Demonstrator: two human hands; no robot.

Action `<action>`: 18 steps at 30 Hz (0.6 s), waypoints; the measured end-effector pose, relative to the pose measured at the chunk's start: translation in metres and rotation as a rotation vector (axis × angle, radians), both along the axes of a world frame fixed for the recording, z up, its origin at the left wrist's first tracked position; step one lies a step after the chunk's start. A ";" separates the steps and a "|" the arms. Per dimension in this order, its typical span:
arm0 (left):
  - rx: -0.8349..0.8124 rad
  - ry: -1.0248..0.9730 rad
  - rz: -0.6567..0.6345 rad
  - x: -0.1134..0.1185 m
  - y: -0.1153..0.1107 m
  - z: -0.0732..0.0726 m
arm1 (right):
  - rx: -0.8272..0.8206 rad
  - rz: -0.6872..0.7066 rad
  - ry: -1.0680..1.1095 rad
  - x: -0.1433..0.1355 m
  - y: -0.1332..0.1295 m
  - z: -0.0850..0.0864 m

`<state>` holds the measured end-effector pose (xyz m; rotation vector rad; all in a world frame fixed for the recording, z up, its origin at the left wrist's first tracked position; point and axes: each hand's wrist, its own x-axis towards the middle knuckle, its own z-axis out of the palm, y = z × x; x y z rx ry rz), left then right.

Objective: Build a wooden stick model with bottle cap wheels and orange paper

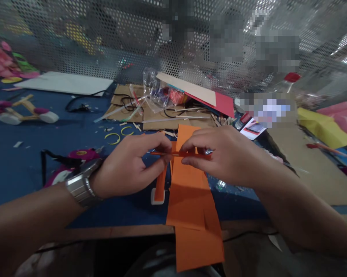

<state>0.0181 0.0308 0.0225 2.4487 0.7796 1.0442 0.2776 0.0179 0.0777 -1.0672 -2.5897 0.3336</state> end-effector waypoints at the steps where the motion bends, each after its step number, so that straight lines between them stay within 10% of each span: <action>1: -0.002 -0.003 -0.003 0.000 0.000 0.000 | 0.005 -0.001 0.004 0.000 0.000 0.001; 18: -0.083 0.035 0.056 0.002 -0.002 0.002 | 0.090 -0.026 0.119 -0.010 -0.005 -0.009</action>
